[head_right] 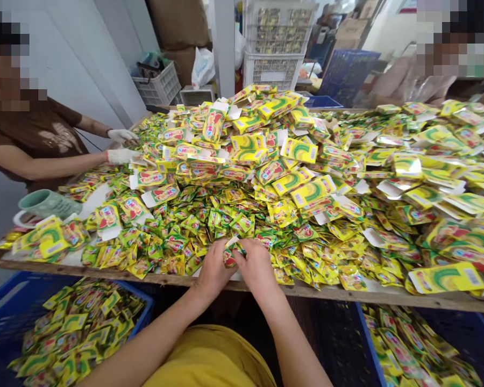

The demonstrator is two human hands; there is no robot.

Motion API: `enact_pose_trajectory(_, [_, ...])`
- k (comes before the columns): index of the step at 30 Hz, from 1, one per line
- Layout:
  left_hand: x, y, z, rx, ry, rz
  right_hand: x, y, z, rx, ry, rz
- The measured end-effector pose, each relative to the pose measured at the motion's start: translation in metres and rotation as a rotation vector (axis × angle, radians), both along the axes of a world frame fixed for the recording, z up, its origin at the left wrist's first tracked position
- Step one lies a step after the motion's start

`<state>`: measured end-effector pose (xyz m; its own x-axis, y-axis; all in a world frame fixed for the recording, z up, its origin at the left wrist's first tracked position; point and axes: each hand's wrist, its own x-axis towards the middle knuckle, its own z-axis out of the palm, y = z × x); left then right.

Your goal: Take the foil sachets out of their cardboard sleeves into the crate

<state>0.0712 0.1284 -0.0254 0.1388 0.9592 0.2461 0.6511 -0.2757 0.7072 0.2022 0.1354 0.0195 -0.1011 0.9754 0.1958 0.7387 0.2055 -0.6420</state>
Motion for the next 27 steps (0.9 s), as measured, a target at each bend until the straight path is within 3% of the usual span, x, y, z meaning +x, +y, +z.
enact_pose_trajectory(4, [-0.008,-0.003,0.002,-0.043,-0.133,-0.002,0.004,0.007,0.020,-0.105,-0.063,0.216])
enact_pose_trajectory(6, [-0.018,-0.002,0.007,-0.124,-0.256,-0.067,0.003,0.009,0.025,-0.113,-0.022,0.268])
enact_pose_trajectory(9, [-0.035,0.000,0.012,-0.273,-0.491,-0.203,-0.004,0.009,0.022,-0.049,0.052,0.191])
enact_pose_trajectory(11, [-0.044,-0.001,0.013,-0.330,-0.591,-0.221,-0.010,0.008,0.018,0.042,0.036,0.194])
enact_pose_trajectory(13, [-0.050,-0.003,0.012,-0.340,-0.618,-0.205,-0.018,0.006,0.017,0.098,-0.034,0.304])
enact_pose_trajectory(16, [-0.054,-0.007,0.009,-0.338,-0.621,-0.199,-0.024,-0.001,0.018,0.052,-0.039,0.459])
enact_pose_trajectory(18, [-0.056,-0.010,0.008,-0.366,-0.640,-0.192,-0.024,-0.006,0.019,0.029,0.115,0.398])
enact_pose_trajectory(20, [-0.058,-0.013,0.010,-0.413,-0.655,-0.197,-0.023,-0.012,0.015,-0.012,0.346,0.198])
enact_pose_trajectory(22, [-0.062,-0.016,0.014,-0.466,-0.682,-0.214,-0.022,-0.017,0.007,-0.169,0.582,0.023])
enact_pose_trajectory(25, [-0.066,-0.019,0.022,-0.530,-0.765,-0.250,-0.027,-0.022,-0.005,-0.505,0.788,0.023])
enact_pose_trajectory(27, [-0.067,-0.018,0.026,-0.533,-0.800,-0.241,-0.031,-0.022,-0.008,-0.534,0.805,0.068])
